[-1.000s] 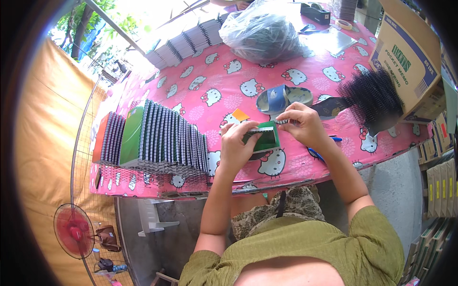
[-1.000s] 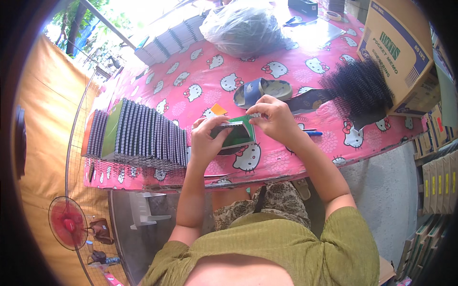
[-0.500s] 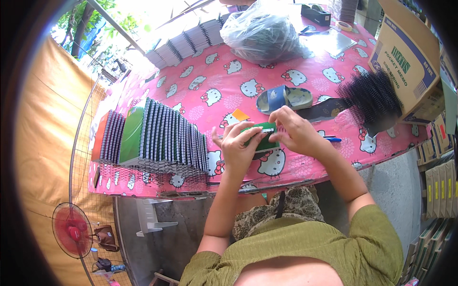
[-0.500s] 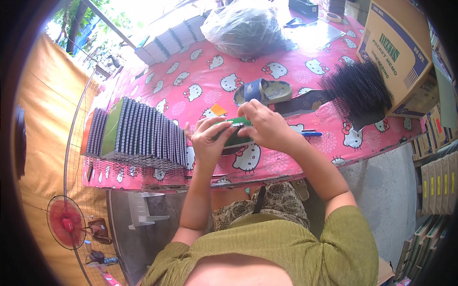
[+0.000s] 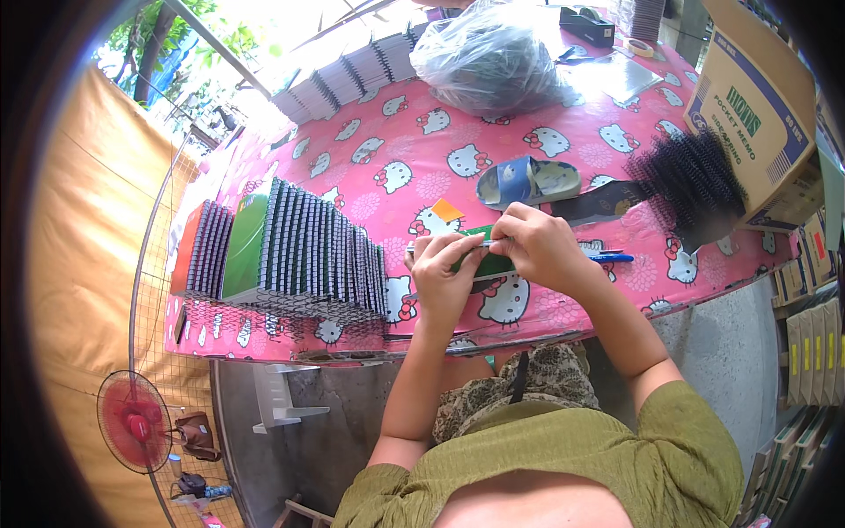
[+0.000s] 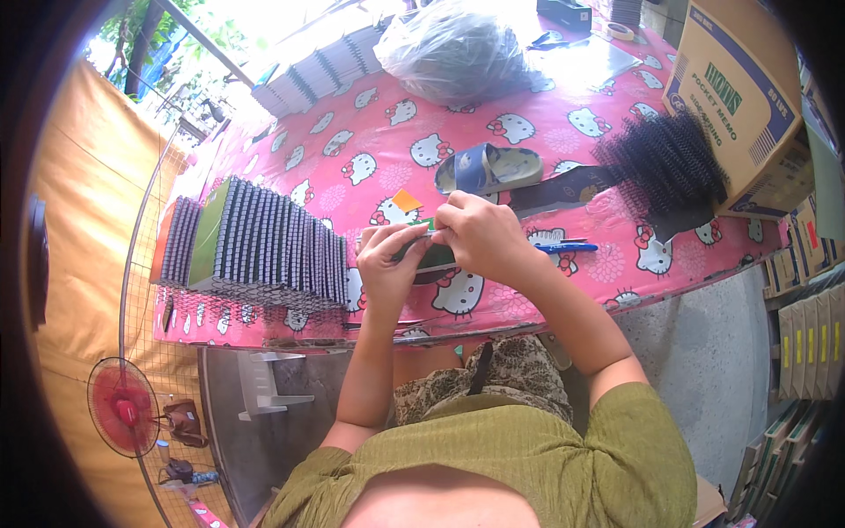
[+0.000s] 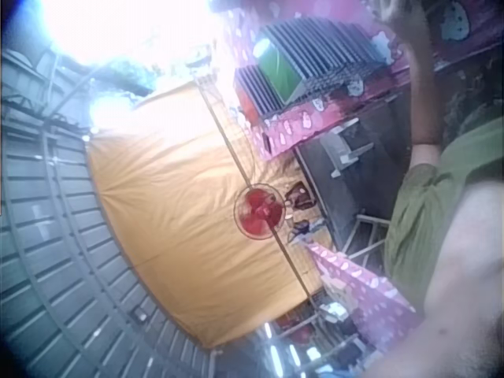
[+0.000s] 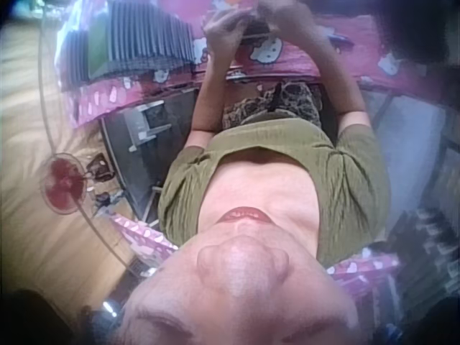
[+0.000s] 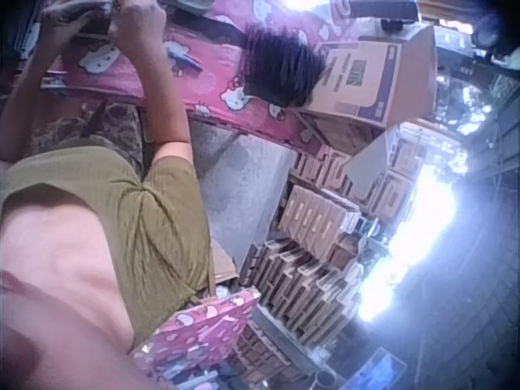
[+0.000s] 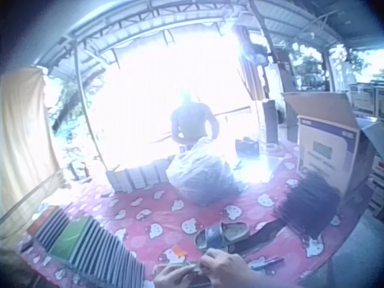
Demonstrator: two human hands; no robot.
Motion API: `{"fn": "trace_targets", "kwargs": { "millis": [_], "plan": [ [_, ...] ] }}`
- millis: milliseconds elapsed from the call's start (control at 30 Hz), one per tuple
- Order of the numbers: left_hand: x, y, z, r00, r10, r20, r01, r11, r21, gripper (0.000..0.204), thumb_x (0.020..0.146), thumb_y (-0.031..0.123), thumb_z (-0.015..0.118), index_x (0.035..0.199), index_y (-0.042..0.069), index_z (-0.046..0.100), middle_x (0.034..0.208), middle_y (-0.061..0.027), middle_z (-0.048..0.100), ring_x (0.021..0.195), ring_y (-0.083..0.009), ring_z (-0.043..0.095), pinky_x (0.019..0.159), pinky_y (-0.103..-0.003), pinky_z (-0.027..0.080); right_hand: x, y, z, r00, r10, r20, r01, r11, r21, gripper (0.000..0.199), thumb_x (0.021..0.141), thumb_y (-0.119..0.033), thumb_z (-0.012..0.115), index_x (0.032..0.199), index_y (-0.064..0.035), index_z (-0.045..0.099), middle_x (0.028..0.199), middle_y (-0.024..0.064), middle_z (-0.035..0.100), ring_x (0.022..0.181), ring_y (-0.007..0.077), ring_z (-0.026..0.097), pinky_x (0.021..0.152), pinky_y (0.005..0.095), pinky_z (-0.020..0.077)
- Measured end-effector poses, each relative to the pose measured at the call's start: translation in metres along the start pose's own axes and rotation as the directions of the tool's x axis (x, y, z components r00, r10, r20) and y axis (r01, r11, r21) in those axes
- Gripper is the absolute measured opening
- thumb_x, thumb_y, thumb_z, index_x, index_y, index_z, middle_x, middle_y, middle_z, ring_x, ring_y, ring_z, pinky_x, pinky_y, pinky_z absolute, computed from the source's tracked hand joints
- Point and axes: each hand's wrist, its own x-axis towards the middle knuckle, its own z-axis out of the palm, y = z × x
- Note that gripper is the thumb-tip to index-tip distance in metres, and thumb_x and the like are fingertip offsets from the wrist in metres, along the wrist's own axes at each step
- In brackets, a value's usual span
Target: The person assembles notebooks by sliding spiral bindings through the pre-punched holes of notebook covers and pages, then using a pair of shears to trim the excess binding wire.
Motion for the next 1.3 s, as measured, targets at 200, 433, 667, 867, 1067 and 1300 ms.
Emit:
{"fn": "trace_targets", "kwargs": {
  "millis": [200, 433, 667, 867, 1067, 1300],
  "plan": [
    [-0.001, -0.002, 0.001, 1.0, -0.022, -0.001, 0.022, 0.999, -0.026, 0.019, 0.07, 0.014, 0.078, 0.089, 0.018, 0.076, 0.083, 0.0032, 0.068, 0.085, -0.0153, 0.055, 0.085, -0.031, 0.034, 0.0, -0.004, 0.006, 0.997, -0.014, -0.074, 0.016, 1.0, 0.024, 0.017, 0.077, -0.011, 0.069, 0.076, -0.0008, 0.056, 0.081, 0.0142, 0.057, 0.083, 0.0343, 0.06, 0.071, 0.0418, 0.0481],
    [-0.003, -0.004, -0.007, 0.998, 0.069, 0.006, -0.069, 0.997, -0.018, 0.028, 0.067, 0.008, 0.079, 0.095, 0.012, 0.075, 0.084, -0.0023, 0.07, 0.08, -0.0187, 0.056, 0.075, -0.031, 0.044, 0.013, 0.024, -0.003, 0.993, -0.102, 0.06, 0.095, 0.989, 0.117, 0.013, 0.08, -0.008, 0.067, 0.089, -0.0002, 0.064, 0.086, 0.0136, 0.062, 0.079, 0.0337, 0.062, 0.069, 0.0396, 0.0494],
    [0.003, -0.004, -0.002, 0.998, 0.049, -0.045, -0.047, 0.998, 0.039, 0.033, 0.063, 0.019, 0.084, 0.091, 0.009, 0.069, 0.086, -0.005, 0.068, 0.092, -0.023, 0.059, 0.085, -0.036, 0.042, 0.052, 0.12, -0.042, 0.937, 0.222, 0.271, -0.058, 0.861, -0.505, 0.04, 0.072, -0.024, 0.076, 0.106, -0.0074, 0.061, 0.09, 0.0168, 0.066, 0.088, 0.0362, 0.064, 0.078, 0.0458, 0.0507],
    [0.005, -0.002, 0.005, 1.0, -0.015, 0.004, 0.015, 1.0, -0.024, 0.034, 0.062, 0.024, 0.085, 0.086, 0.008, 0.067, 0.084, -0.0052, 0.067, 0.093, -0.0246, 0.058, 0.088, -0.04, 0.038, 0.041, 0.128, -0.037, 0.952, 0.15, 0.266, 0.032, 0.817, -0.576, 0.037, 0.071, -0.016, 0.075, 0.101, -0.0054, 0.058, 0.089, 0.0176, 0.066, 0.087, 0.0384, 0.064, 0.076, 0.046, 0.0514],
    [0.009, -0.001, 0.001, 1.0, 0.021, 0.019, -0.021, 1.0, -0.002, 0.03, 0.061, 0.018, 0.086, 0.082, 0.005, 0.069, 0.083, -0.0068, 0.067, 0.088, -0.0233, 0.059, 0.078, -0.036, 0.049, 0.032, 0.116, -0.037, 0.992, 0.104, -0.076, -0.063, 0.904, 0.423, 0.039, 0.067, -0.01, 0.074, 0.102, -0.0002, 0.058, 0.095, 0.0091, 0.064, 0.089, 0.0207, 0.064, 0.078, 0.0368, 0.0524],
    [0.012, -0.001, 0.004, 0.994, -0.052, 0.096, 0.059, 0.995, -0.077, 0.031, 0.061, 0.019, 0.085, 0.084, 0.006, 0.068, 0.082, -0.0066, 0.068, 0.083, -0.0215, 0.059, 0.075, -0.036, 0.047, 0.019, 0.1, -0.044, 0.98, 0.029, 0.196, -0.124, 0.863, 0.489, 0.053, 0.067, -0.004, 0.073, 0.119, -0.0014, 0.057, 0.104, 0.0078, 0.066, 0.094, 0.0175, 0.063, 0.082, 0.0347, 0.0521]
  ]
}}
